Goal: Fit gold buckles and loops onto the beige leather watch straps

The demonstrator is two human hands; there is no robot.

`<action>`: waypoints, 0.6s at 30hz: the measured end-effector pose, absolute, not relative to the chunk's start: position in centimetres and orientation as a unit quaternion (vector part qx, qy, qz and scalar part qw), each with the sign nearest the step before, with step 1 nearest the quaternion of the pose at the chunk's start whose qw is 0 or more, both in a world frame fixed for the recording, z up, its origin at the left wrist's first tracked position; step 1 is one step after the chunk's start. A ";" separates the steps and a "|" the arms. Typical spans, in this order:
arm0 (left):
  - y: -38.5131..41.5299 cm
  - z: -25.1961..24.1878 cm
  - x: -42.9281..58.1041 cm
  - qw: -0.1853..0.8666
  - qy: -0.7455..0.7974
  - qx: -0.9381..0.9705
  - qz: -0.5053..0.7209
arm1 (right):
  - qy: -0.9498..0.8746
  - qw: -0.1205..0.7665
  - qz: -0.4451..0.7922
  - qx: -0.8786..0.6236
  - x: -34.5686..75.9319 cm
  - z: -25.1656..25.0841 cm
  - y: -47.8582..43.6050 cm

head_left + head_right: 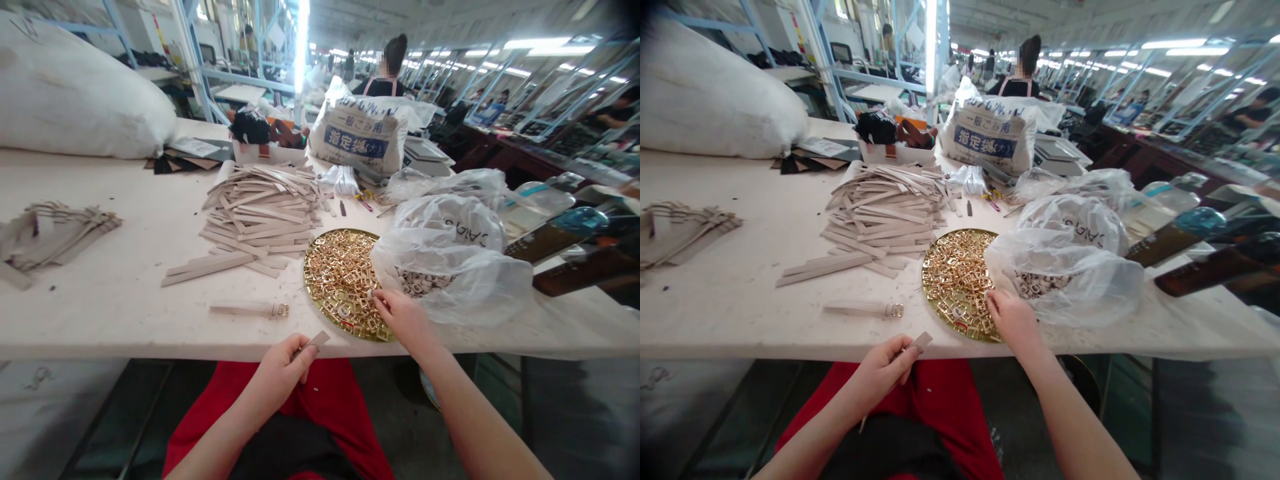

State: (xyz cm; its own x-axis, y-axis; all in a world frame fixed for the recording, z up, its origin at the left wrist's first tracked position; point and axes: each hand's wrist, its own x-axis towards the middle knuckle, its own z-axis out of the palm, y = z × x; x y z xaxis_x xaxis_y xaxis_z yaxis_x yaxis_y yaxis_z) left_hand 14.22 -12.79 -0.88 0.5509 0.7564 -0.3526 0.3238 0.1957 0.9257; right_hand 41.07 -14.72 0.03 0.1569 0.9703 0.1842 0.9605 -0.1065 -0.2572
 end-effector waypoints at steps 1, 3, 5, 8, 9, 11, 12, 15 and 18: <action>-12.9 -0.8 14.2 0.635 0.442 0.610 0.171 | -0.647 0.145 -0.007 -0.748 40.9 -0.3 -14.5; -13.0 -0.8 14.2 0.637 0.444 0.608 0.168 | -0.647 0.123 -0.037 -0.752 40.8 -0.9 -13.9; -13.1 -0.8 14.1 0.639 0.444 0.606 0.165 | -0.663 0.106 -0.036 -0.740 41.0 -1.5 -13.2; -13.2 -1.0 14.1 0.641 0.437 0.610 0.162 | -0.674 0.103 -0.017 -0.731 41.6 -2.0 -12.5; -13.2 -0.9 14.1 0.640 0.435 0.612 0.162 | -0.669 0.114 -0.014 -0.734 41.7 -1.9 -12.4; -13.1 -0.7 14.2 0.632 0.435 0.621 0.162 | -0.655 0.160 -0.006 -0.738 41.5 -1.3 -12.6; -13.1 -0.4 14.2 0.623 0.436 0.629 0.163 | -0.645 0.200 0.006 -0.738 41.0 -0.8 -12.8; -12.8 0.8 14.7 0.590 0.439 0.654 0.177 | -0.578 0.357 0.162 -0.716 38.1 0.7 -14.0; -12.5 1.8 15.4 0.558 0.443 0.671 0.206 | -0.445 0.484 0.426 -0.621 34.2 1.3 -15.2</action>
